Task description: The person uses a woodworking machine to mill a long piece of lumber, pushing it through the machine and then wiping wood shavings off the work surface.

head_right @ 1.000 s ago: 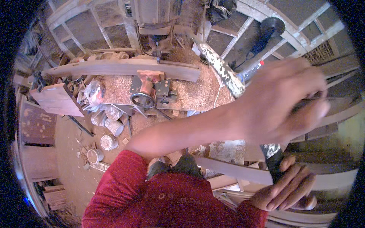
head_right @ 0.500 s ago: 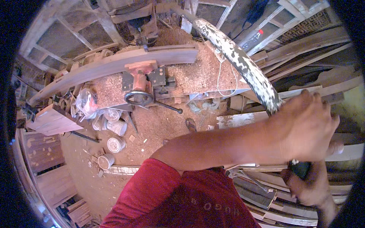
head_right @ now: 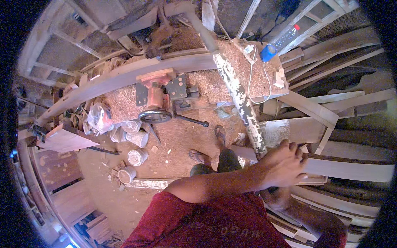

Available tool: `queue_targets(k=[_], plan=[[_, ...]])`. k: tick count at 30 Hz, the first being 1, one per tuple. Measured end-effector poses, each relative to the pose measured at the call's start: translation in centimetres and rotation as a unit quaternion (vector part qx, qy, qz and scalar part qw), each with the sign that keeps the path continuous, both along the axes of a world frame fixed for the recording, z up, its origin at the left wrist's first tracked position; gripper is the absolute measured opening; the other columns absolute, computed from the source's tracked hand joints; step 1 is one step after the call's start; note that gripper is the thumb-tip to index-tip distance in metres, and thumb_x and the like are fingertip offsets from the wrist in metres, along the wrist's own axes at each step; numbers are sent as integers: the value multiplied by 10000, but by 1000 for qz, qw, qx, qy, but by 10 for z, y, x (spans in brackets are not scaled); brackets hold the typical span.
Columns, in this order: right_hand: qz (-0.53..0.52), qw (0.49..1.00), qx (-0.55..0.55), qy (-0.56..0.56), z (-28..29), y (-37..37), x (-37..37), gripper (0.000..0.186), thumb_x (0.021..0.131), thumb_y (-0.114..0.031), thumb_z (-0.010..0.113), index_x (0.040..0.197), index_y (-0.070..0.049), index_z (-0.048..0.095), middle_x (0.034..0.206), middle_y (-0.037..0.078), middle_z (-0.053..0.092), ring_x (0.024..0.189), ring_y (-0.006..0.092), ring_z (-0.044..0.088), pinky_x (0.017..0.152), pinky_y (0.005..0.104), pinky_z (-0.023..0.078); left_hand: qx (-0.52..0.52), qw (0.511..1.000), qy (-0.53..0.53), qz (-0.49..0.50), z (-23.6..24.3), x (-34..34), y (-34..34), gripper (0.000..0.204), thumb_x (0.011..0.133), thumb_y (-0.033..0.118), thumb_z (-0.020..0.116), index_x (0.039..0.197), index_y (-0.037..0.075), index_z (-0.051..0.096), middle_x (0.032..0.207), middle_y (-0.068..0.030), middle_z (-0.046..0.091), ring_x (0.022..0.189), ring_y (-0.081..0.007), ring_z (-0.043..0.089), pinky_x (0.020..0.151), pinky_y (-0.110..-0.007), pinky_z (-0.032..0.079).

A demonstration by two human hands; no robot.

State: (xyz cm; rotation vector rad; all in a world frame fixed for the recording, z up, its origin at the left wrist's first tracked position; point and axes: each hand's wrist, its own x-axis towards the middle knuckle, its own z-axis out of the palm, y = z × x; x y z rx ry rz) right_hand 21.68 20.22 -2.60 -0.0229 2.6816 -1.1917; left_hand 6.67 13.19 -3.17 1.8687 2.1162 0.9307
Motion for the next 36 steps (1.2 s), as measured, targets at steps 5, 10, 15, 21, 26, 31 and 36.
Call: queue_targets(k=[5,10,15,21,26,31,36], plan=[[-112,985,-111,70,-107,-7,18,534,840,45,643,1307,79,386,1188,209,573,1131,321,575,982,411,448,-19,997,59,43,-57,4,2,507,961,456,462,1122,6,632,1017,-156,670,982,-319,575,837,-499,435],[-64,991,-118,0,-148,-2,0,653,822,-109,721,1363,33,386,1299,216,528,1236,347,503,1044,445,392,26,989,114,87,-121,5,12,325,831,301,558,959,19,656,780,-85,664,795,-251,564,694,-438,426],[-92,994,48,43,-208,-14,-10,460,814,-220,723,1182,16,579,1103,207,643,1020,374,620,886,475,480,-27,970,240,37,-133,-22,-4,283,866,313,547,939,70,672,804,-55,680,806,-216,604,661,-370,435],[-86,992,51,71,-251,-7,-34,461,779,-348,727,1103,-30,644,1032,180,675,957,363,635,837,498,490,-115,971,211,9,-153,-39,-2,267,874,293,549,996,89,670,870,-51,688,860,-214,620,663,-347,460],[-82,996,23,22,-310,-9,-41,465,774,-328,719,1120,-30,629,1024,159,668,970,347,624,862,491,480,-105,971,213,15,-189,-49,2,282,872,283,545,996,57,659,876,-69,692,843,-221,629,650,-343,468],[-56,995,75,18,-355,-3,-46,520,798,-359,698,1196,-43,589,1109,156,626,1064,340,566,938,478,436,-136,969,208,6,-204,-57,6,275,858,270,549,945,33,657,834,-82,694,795,-226,637,636,-347,486],[-38,995,90,0,-343,-1,-86,540,816,-370,686,1235,-51,566,1163,165,599,1120,343,532,971,477,412,-151,964,219,0,-226,-70,7,257,841,262,545,901,38,656,796,-78,686,794,-225,639,634,-348,492]])
